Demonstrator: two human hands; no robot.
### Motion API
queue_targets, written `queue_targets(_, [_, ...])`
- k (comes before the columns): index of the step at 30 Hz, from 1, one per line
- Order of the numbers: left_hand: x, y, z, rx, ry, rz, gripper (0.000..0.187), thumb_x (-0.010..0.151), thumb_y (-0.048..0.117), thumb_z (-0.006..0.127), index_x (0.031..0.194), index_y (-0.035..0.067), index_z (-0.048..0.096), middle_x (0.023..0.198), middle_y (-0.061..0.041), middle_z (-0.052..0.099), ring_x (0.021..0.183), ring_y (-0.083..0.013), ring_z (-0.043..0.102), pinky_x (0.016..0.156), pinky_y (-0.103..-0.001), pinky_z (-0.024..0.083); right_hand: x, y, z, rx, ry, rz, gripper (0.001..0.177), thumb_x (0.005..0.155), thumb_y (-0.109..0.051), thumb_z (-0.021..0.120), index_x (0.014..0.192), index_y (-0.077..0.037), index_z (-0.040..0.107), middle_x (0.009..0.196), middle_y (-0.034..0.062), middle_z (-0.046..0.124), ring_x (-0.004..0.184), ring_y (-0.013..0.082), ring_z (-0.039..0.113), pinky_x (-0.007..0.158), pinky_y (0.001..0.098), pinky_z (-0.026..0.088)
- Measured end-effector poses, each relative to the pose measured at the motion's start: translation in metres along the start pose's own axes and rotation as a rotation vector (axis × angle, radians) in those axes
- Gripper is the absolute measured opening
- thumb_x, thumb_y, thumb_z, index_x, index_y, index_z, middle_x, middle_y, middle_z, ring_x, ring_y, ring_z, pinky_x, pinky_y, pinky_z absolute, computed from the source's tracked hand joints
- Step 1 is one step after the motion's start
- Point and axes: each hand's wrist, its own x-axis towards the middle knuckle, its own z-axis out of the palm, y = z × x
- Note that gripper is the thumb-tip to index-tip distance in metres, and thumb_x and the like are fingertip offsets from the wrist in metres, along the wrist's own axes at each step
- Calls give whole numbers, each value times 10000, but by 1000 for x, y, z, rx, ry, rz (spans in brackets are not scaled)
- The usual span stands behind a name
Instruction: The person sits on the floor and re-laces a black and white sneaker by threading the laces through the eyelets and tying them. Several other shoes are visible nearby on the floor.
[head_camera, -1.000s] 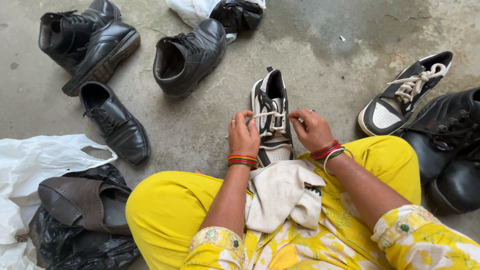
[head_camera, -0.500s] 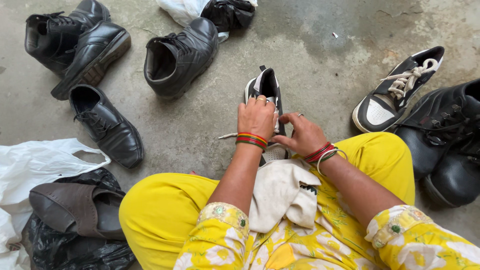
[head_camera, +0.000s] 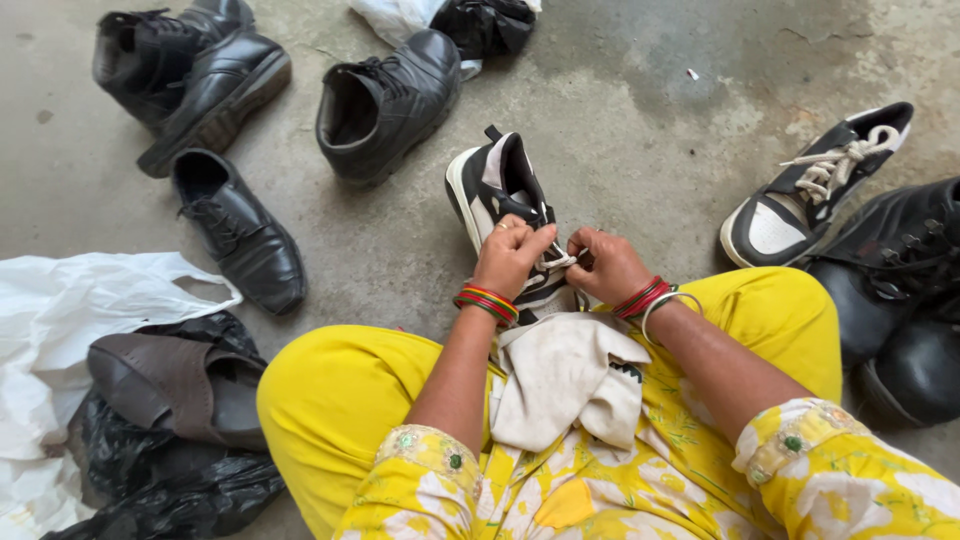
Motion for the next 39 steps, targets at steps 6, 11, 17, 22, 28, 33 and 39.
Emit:
queue_targets(6, [3,21,-16,-14,-26,-392,474,961,449,687,811,4,747,774,-120,669,679,-171,585,672,-367,471,-2,-18,-1,10,-63,214,201,829,-149,730,1006,-66,679,833,114,766,751,211,767,709,340,606])
queue_targets(11, [18,45,-27,714,-179,-383,420,915,498,605,951,128,799,962,-200,723,954,-410,684,851,-497,530,16,-36,-62,-335,211,-278,368,886,-322,803,1121,-71,672,1173,133,705,1100,347,668,934,456,522])
queue_targets(17, [15,43,-3,564,-57,-83,354,995,364,521,1010,117,774,947,-188,742,913,-415,680,819,-507,531,31,-49,-119,-341,377,-208,192,1038,-251,714,1124,-80,725,1203,123,716,1024,302,688,818,412,558])
queue_targets(22, [3,41,-5,97,-91,221,273,986,232,554,905,81,766,946,-130,771,940,-358,703,856,-467,524,16,-43,-52,246,-14,281,303,987,-355,626,1080,-92,745,938,48,768,793,200,712,707,340,585])
queue_targets(28, [-4,69,-11,624,-202,268,224,795,280,660,744,96,777,867,-89,755,891,-315,668,818,-446,524,28,-29,-8,927,-150,739,478,996,-476,531,1035,-42,728,872,57,745,709,165,720,640,321,600])
queue_targets(33, [-14,52,-18,631,-192,372,222,789,275,652,724,102,775,909,-77,754,910,-294,679,866,-411,534,38,-26,8,824,-115,739,209,964,-207,649,1064,-48,742,890,34,722,718,149,668,668,354,613])
queue_targets(39, [-4,9,-20,-417,1,-400,288,947,321,530,1061,189,759,1111,-99,728,1048,-227,682,919,-366,520,-11,-43,3,375,127,31,199,1042,-130,568,1150,-37,707,985,58,758,908,161,733,821,305,589])
